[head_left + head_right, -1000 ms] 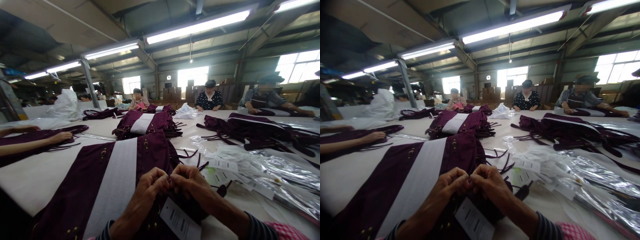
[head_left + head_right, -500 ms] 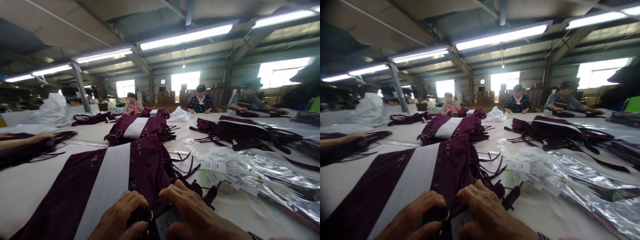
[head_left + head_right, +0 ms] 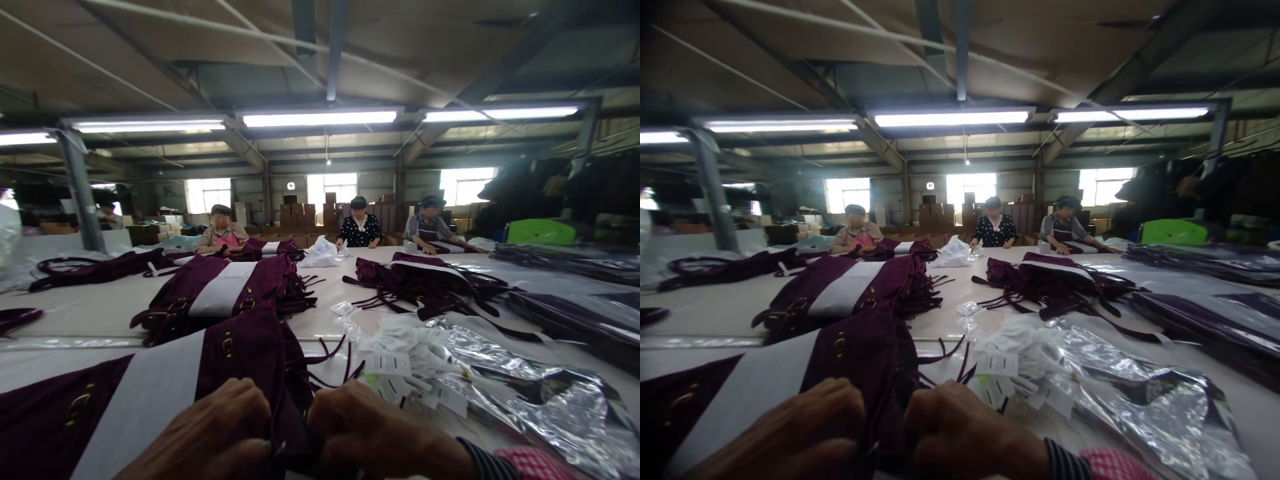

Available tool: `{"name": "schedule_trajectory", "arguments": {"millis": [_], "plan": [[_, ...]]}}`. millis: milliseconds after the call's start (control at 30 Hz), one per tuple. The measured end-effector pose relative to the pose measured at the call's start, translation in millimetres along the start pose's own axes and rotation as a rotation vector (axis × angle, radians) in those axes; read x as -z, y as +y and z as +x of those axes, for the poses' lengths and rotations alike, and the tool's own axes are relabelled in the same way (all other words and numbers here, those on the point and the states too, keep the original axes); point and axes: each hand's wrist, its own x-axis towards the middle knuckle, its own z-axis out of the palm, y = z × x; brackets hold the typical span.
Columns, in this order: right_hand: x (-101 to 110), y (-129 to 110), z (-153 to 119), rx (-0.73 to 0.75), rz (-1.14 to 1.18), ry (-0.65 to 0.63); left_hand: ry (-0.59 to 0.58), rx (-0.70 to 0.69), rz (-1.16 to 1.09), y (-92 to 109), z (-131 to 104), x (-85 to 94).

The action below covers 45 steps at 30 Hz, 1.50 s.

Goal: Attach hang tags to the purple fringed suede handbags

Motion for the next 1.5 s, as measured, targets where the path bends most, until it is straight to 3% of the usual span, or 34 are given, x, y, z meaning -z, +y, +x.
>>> {"name": "schedule_trajectory", "arguments": {"millis": [67,167,267,333,467,600,767,867,1033,1167,1333,1500], "plan": [[22,2,10,0.002,0.006,0.024,-0.021,-0.068,0.013,8,25,2.6],[67,16,37,0.036,-0.15,0.187,-0.042,-0.111,0.083,7,64,-4.9],[112,49,77,-0.071,-0.425,0.284,-0.057,-0.125,0.197,-10,102,-21.4],[129,78,104,-0.14,-0.503,0.273,-0.03,-0.15,0.254,-26,121,-36.2],[121,134,138,-0.234,-0.607,0.157,0.077,-0.122,0.218,-53,131,-69.2],[105,166,142,-0.322,-0.686,0.019,0.094,-0.103,0.167,-67,129,-90.8],[133,179,154,-0.374,-0.753,-0.058,0.155,-0.13,0.2,-76,134,-98.6],[145,188,177,-0.338,-0.831,-0.011,0.176,-0.148,0.223,-81,137,-102.6],[123,215,208,-0.219,-0.951,0.007,0.154,-0.18,0.237,-91,141,-110.8],[110,236,216,-0.181,-0.991,0.0,0.159,-0.198,0.278,-94,142,-111.5],[119,246,216,-0.235,-1.017,0.049,0.169,-0.197,0.285,-95,141,-111.8],[130,239,215,-0.313,-1.018,0.117,0.128,-0.144,0.225,-91,142,-110.0]]}}
